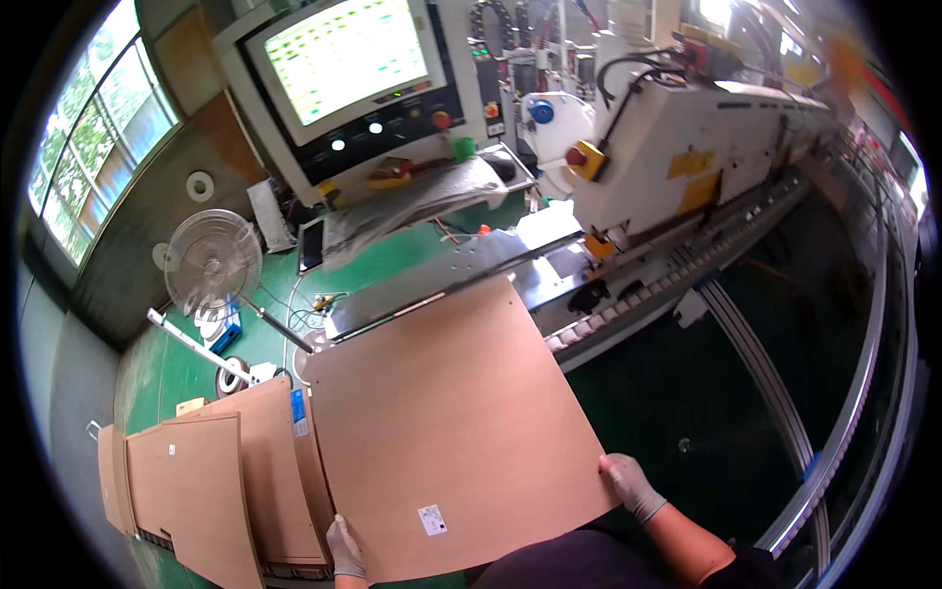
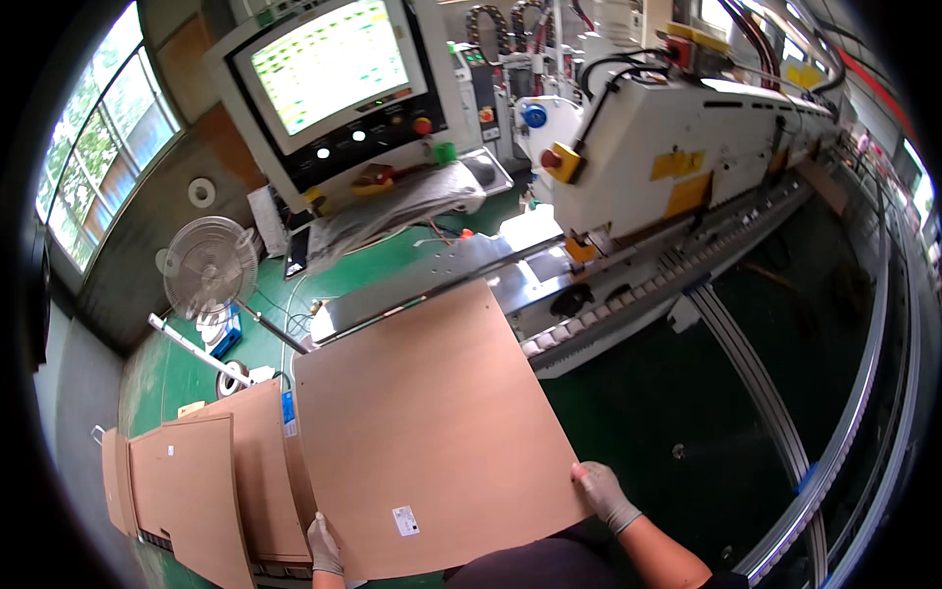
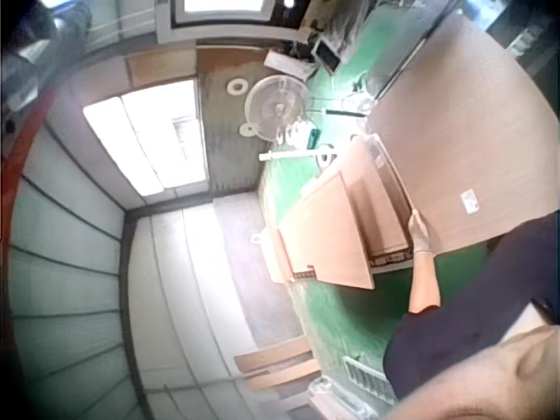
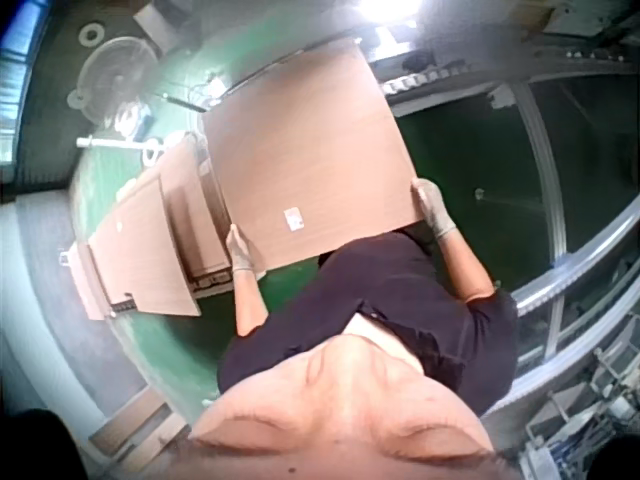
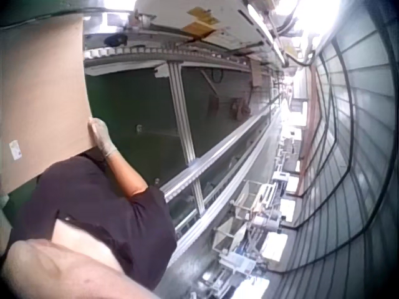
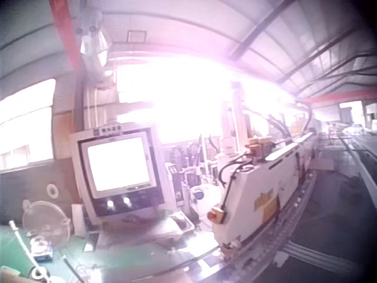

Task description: The person repeatedly picks up large flat cardboard sheets from a stack and places them one by one onto a conveyor belt feeding a machine. The person handles the sheets by hand, aligning them before placement, and continues this cycle throughout the clip.

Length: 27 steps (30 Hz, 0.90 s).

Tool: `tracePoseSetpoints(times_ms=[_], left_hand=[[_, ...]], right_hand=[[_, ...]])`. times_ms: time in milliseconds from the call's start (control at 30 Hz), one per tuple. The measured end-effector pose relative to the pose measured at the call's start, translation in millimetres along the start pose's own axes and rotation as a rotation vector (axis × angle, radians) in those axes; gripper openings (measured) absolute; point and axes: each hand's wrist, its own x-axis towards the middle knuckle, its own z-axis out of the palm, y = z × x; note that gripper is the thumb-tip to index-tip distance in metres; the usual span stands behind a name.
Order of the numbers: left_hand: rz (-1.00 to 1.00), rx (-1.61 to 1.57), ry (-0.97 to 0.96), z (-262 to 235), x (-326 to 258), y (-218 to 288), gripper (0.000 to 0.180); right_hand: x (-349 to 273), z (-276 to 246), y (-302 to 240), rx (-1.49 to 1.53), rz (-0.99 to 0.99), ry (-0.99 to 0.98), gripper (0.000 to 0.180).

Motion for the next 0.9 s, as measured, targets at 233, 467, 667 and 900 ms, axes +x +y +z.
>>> tracePoseSetpoints(times_ms=[233,467,667,900], left_hand=[[-0.028,-0.173,-0.305,73.3,-2.7,4.8,0.05],[-0.169,-0.268,-0.367,143.0,-33.6,25.0,0.051],[-0.032,0.097,-0.479,193.5,-53.0,54.3,0.049],[-0.007,0.285,-0.655,262.6,-53.8,36.7,0.052]], right_hand=[[25.0,-63.9,7.2,1.021,0.238,0.263,0.067],[-10.1,-19.5,21.5,1.365,0.219,0.289,0.061],[10.0,6.2,77.5,1.457,0.279,0.376,0.036],[47.7,-81.6,40.2,1.571,0.118,0.385,0.044]])
